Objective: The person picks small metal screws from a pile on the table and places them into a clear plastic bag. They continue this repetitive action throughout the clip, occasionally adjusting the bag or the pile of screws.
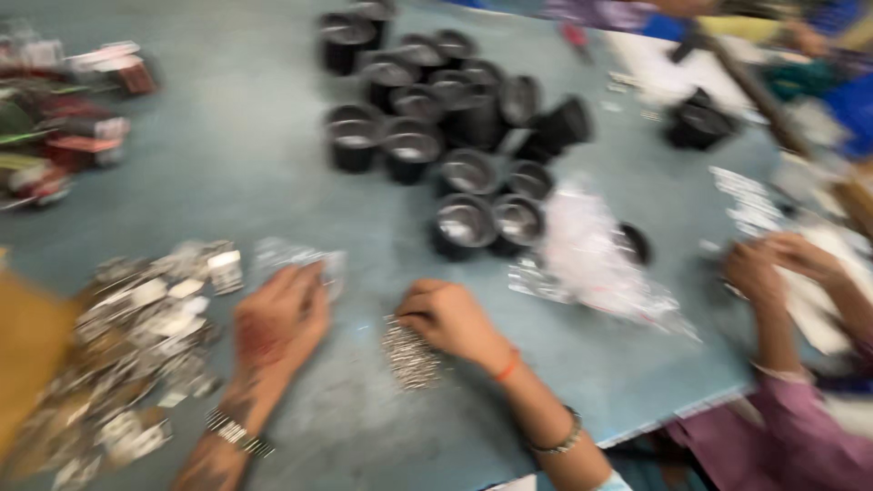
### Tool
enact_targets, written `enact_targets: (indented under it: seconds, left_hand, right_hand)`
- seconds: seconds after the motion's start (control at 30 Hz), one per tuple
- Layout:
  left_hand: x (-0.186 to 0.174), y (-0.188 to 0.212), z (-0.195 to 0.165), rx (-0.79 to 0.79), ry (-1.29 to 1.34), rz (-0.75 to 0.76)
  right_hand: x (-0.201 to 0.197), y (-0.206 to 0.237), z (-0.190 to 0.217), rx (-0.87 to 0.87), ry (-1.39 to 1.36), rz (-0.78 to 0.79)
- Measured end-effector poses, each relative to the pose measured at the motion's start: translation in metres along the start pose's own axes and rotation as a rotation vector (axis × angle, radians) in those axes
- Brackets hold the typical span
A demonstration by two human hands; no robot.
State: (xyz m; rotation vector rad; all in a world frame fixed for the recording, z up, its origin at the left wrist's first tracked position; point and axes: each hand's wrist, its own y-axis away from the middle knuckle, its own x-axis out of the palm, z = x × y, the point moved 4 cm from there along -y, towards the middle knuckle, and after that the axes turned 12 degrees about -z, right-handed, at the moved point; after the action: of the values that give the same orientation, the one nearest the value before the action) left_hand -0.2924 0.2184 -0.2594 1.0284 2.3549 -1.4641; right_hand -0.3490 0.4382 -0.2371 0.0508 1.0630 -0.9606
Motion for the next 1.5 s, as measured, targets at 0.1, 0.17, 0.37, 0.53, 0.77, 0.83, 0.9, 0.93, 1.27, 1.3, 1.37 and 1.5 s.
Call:
enact_targets:
  seconds: [0.1, 0.17, 0.37, 0.53, 0.77, 0.83, 0.9, 0.93, 1.27, 1.3, 1.37, 1.5]
  left_hand:
    - [0.002, 0.003, -0.004, 0.014, -0.049, 0.010]
    - [0.009, 0.007, -0.007, -0.045, -0.119, 0.087]
    - [0.036, 0.004, -0.026, 0.058, -0.161, 0.091]
    - [0.054, 0.002, -0.039, 0.009, -0.121, 0.143]
    - [0.064, -0.002, -0.035, -0.031, 0.023, 0.122]
    - [0.064, -0.004, -0.031, -0.031, 0.029, 0.107]
    - [0.063, -0.005, -0.029, -0.028, 0.031, 0.108]
    - [0.062, -0.005, -0.030, -0.025, 0.038, 0.107]
    - [0.052, -0.006, -0.033, -0.051, 0.057, 0.149]
    - [0.052, -0.007, -0.033, -0.051, 0.049, 0.156]
    - [0.052, -0.008, -0.033, -0.050, 0.033, 0.172]
    - [0.050, -0.010, -0.032, -0.045, 0.051, 0.162]
  right_hand:
    - [-0.010, 0.008, 0.000, -0.010, 0.049, -0.011]
    - [-0.016, 0.013, 0.001, 0.011, 0.076, -0.029]
    - [-0.038, 0.014, -0.005, 0.033, 0.168, -0.048]
    - [-0.061, 0.017, -0.037, 0.184, -0.143, -0.078]
    - [-0.070, 0.011, -0.102, 0.452, -0.405, -0.119]
    - [-0.067, 0.012, -0.113, 0.565, -0.396, -0.008]
    - [-0.064, 0.015, -0.114, 0.590, -0.339, 0.096]
    - [-0.064, 0.016, -0.111, 0.564, -0.319, 0.121]
    - [-0.055, 0.011, -0.069, 0.426, -0.075, 0.085]
    - [-0.054, 0.010, -0.067, 0.408, -0.060, 0.084]
    - [-0.053, 0.009, -0.065, 0.373, -0.031, 0.083]
    - [-0.053, 0.005, -0.062, 0.380, -0.009, 0.072]
